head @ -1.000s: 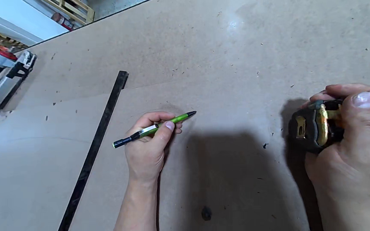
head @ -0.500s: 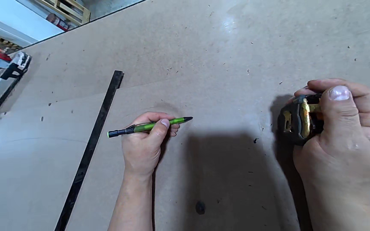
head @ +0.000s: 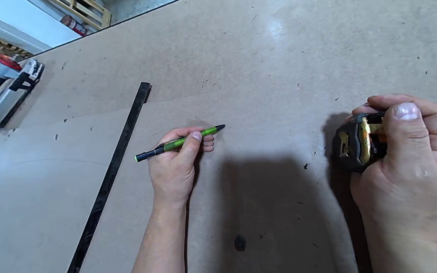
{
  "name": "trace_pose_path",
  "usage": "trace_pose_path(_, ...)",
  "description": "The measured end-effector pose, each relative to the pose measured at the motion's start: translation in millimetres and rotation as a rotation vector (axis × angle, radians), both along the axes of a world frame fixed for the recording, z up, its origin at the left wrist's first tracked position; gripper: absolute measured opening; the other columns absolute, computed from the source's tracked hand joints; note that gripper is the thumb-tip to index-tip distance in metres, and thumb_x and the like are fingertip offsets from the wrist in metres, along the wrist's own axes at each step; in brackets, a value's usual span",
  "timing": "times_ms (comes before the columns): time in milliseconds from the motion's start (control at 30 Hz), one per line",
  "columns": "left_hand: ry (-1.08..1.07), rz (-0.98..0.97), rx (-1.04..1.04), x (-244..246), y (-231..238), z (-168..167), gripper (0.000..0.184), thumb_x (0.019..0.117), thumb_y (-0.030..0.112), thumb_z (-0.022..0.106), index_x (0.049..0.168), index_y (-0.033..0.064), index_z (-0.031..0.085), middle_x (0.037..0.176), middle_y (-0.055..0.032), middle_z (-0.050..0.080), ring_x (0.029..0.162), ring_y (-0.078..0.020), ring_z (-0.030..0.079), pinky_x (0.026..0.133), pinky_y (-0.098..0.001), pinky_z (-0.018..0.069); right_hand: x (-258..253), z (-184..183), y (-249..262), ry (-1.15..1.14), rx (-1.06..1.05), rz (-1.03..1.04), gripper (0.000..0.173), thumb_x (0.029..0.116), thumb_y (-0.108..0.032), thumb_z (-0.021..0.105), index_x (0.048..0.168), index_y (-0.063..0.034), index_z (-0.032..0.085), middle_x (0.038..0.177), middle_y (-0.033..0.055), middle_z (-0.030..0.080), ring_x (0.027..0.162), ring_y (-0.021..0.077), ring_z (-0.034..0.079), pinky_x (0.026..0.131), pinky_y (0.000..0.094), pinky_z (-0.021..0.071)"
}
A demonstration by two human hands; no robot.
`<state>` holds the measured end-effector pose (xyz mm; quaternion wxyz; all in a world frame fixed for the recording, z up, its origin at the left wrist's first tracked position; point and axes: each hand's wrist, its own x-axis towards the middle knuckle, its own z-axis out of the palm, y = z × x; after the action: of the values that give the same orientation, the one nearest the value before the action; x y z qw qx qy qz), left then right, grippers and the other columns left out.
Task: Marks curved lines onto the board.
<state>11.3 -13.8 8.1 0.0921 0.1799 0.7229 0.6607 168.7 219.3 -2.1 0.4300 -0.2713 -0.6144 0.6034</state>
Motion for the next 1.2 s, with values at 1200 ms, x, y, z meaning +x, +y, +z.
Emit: trace_pose_path(1200, 0.074, 0.037, -0.128, 9, 1, 3, 0.014, 0.1011, 0.008, 0.062, 0.109, 0.0016, 0.073, 0.093, -0.0156, 0.077, 0.079, -0.0247, 0.076, 0.072, -0.0346, 0.0652, 3, 1, -1, -0.039, 0.022, 0.01, 0.029, 0.1106, -0.023, 0.04, 0.124, -0.0087, 0.063, 0.103, -0.0019, 0.07, 0.089, 0.0113, 0.07, 0.08, 0.0279, 0.0607)
